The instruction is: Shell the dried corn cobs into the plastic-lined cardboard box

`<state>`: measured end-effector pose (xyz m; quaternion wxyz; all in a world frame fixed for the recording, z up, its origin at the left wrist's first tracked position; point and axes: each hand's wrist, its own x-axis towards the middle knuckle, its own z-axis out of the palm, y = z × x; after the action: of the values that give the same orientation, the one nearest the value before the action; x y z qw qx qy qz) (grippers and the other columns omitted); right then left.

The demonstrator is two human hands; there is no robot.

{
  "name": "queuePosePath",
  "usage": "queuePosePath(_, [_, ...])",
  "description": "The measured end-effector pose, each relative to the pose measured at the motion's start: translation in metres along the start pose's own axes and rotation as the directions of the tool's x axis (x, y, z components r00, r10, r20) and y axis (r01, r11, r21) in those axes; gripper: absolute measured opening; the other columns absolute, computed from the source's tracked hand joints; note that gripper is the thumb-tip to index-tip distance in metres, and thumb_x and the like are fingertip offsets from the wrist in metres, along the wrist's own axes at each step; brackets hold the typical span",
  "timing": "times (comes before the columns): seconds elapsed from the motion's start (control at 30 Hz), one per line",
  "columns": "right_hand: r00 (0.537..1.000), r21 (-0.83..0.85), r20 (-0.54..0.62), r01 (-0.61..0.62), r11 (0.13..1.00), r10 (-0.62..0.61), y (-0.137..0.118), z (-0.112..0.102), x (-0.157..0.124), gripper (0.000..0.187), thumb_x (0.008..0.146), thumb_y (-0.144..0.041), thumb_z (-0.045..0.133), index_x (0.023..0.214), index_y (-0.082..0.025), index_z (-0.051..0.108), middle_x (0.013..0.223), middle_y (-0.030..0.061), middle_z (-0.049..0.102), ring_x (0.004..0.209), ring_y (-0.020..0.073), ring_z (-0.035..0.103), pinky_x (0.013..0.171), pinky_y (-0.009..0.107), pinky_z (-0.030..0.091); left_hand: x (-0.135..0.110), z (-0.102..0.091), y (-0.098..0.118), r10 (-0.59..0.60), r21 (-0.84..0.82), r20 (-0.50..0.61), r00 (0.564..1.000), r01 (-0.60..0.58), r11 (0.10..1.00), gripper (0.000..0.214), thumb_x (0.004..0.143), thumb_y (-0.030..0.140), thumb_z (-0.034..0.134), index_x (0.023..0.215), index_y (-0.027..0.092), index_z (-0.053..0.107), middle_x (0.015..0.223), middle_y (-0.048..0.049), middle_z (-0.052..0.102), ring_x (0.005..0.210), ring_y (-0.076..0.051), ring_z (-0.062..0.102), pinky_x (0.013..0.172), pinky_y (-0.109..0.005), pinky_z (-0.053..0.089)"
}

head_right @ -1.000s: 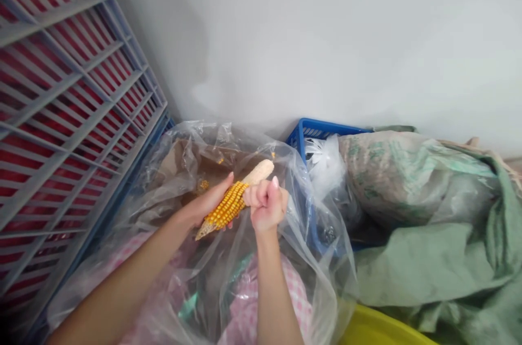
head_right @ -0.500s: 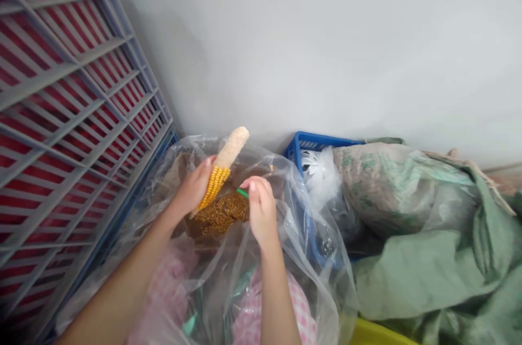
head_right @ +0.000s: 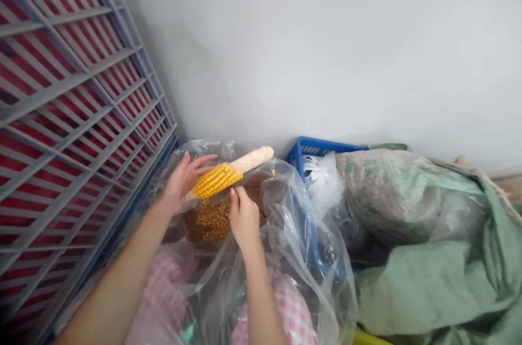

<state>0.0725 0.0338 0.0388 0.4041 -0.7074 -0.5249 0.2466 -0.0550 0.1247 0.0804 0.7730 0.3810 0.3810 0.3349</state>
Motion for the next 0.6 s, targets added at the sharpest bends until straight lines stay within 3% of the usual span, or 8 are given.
queuePosePath(0.13, [0.998,0.375,0.033,-0.07,0.924,0.062,0.0,0.001,-0.001,0.03,0.082,-0.044,0.037,0.07,-0.018,0.046,0.055,-0.0045,0.038,0.049,0.0077,0.036,0.048,0.019,0.029,0.004,-0.002,-0.004,0.072,-0.007,-0.097,0.993,-0.073,0.997,0.054,0.08,0.055,0.028,0.106,0.015,0.053,0.088,-0.0093,0.064,0.068,-0.017,0.061,0.059,-0.028,0.046])
queuePosePath(0.23, [0.956,0.663,0.251,-0.285,0.692,0.153,-0.004,-0.002,-0.004,0.029,0.078,-0.047,0.044,0.072,-0.019,0.043,0.049,-0.0087,0.025,0.038,0.0042,0.019,0.035,0.016,0.016,0.007,-0.001,-0.008,0.121,0.046,-0.242,0.963,-0.114,0.992,0.046,0.08,0.05,0.032,0.099,0.015,0.055,0.085,-0.0081,0.064,0.067,-0.015,0.06,0.055,-0.025,0.045])
queuePosePath(0.3, [0.911,0.763,0.391,-0.4,0.507,0.129,-0.008,-0.008,-0.006,0.027,0.078,-0.046,0.047,0.073,-0.02,0.042,0.048,-0.0101,0.02,0.036,0.0031,0.01,0.031,0.015,0.009,0.009,-0.001,-0.011,0.158,0.063,-0.315,0.936,-0.146,0.987,0.041,0.079,0.047,0.036,0.096,0.015,0.055,0.085,-0.0078,0.063,0.069,-0.015,0.059,0.056,-0.024,0.044])
queuePosePath(0.37, [0.882,0.817,0.468,-0.454,0.357,0.052,-0.011,-0.014,-0.009,0.024,0.078,-0.042,0.049,0.072,-0.02,0.042,0.047,-0.0106,0.018,0.036,0.0026,0.007,0.029,0.013,0.008,0.01,-0.002,-0.013,0.257,0.126,-0.396,0.881,-0.225,0.966,0.036,0.078,0.045,0.04,0.093,0.016,0.056,0.086,-0.0072,0.063,0.074,-0.015,0.058,0.057,-0.023,0.043])
queuePosePath(0.43, [0.865,0.845,0.501,-0.483,0.229,-0.026,-0.011,-0.02,-0.011,0.022,0.079,-0.04,0.051,0.073,-0.02,0.043,0.047,-0.0109,0.017,0.035,0.0023,0.005,0.027,0.012,0.009,0.012,-0.004,-0.015,0.4,0.237,-0.456,0.795,-0.324,0.916,0.031,0.076,0.042,0.045,0.09,0.017,0.057,0.087,-0.0061,0.062,0.081,-0.015,0.057,0.062,-0.023,0.043])
queuePosePath(0.5, [0.853,0.855,0.516,-0.506,0.113,-0.083,-0.008,-0.024,-0.012,0.021,0.078,-0.039,0.052,0.074,-0.021,0.043,0.046,-0.0112,0.015,0.034,0.002,0.003,0.026,0.01,0.009,0.014,-0.005,-0.017,0.526,0.337,-0.452,0.721,-0.407,0.849,0.027,0.076,0.04,0.047,0.088,0.018,0.058,0.087,-0.0045,0.062,0.086,-0.015,0.056,0.071,-0.024,0.042])
queuePosePath(0.6, [0.847,0.853,0.513,-0.521,-0.026,-0.143,-0.002,-0.025,-0.013,0.021,0.079,-0.038,0.052,0.072,-0.022,0.041,0.045,-0.0113,0.013,0.033,0.0021,0.0,0.025,0.009,0.009,0.016,-0.007,-0.018,0.604,0.382,-0.408,0.685,-0.473,0.794,0.026,0.076,0.039,0.047,0.087,0.018,0.058,0.084,-0.0035,0.061,0.086,-0.014,0.056,0.078,-0.026,0.041])
